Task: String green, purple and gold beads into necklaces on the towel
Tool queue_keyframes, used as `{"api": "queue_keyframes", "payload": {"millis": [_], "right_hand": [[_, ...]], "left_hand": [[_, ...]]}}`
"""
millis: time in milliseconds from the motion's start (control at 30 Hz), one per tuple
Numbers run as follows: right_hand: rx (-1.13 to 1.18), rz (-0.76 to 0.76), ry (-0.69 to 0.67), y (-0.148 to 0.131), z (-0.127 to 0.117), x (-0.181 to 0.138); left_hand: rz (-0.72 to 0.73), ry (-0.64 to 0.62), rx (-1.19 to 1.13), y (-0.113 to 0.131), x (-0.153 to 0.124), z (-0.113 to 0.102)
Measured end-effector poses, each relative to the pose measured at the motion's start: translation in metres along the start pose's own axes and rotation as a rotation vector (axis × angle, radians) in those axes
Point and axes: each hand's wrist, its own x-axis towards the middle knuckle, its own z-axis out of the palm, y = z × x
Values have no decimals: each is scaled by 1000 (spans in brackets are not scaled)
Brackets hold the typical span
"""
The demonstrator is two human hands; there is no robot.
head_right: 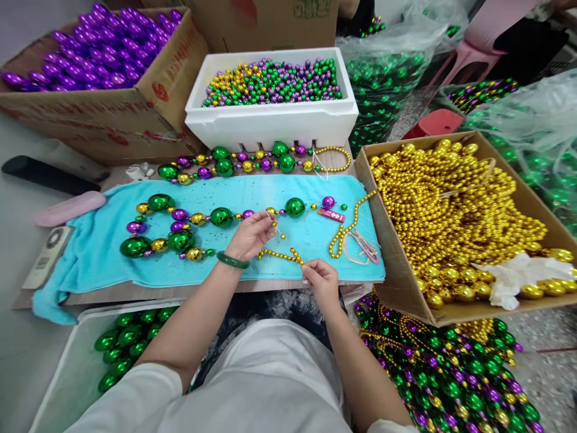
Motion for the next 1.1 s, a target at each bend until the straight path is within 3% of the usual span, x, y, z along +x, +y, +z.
{"api": "queue_keyframes", "payload": {"millis": [467, 633, 733, 833, 933, 1100], "right_hand": [[-115, -10, 39, -6, 6, 30], [-437, -193, 17, -7, -3, 46], [-603, -304, -73, -17, -12, 52], [-692, -369, -48, -32, -19, 54], [-638, -399, 0, -48, -18, 56], [-459, -388, -76, -61, -5, 63]], "left_hand": [[114, -74, 338, -22, -2, 7], [88, -39, 333, -26, 0, 13], [35, -41, 288, -27, 1, 18], [41, -66, 312, -27, 2, 22], [91, -122, 389, -30, 4, 25], [168, -249, 566, -39, 6, 29]]}}
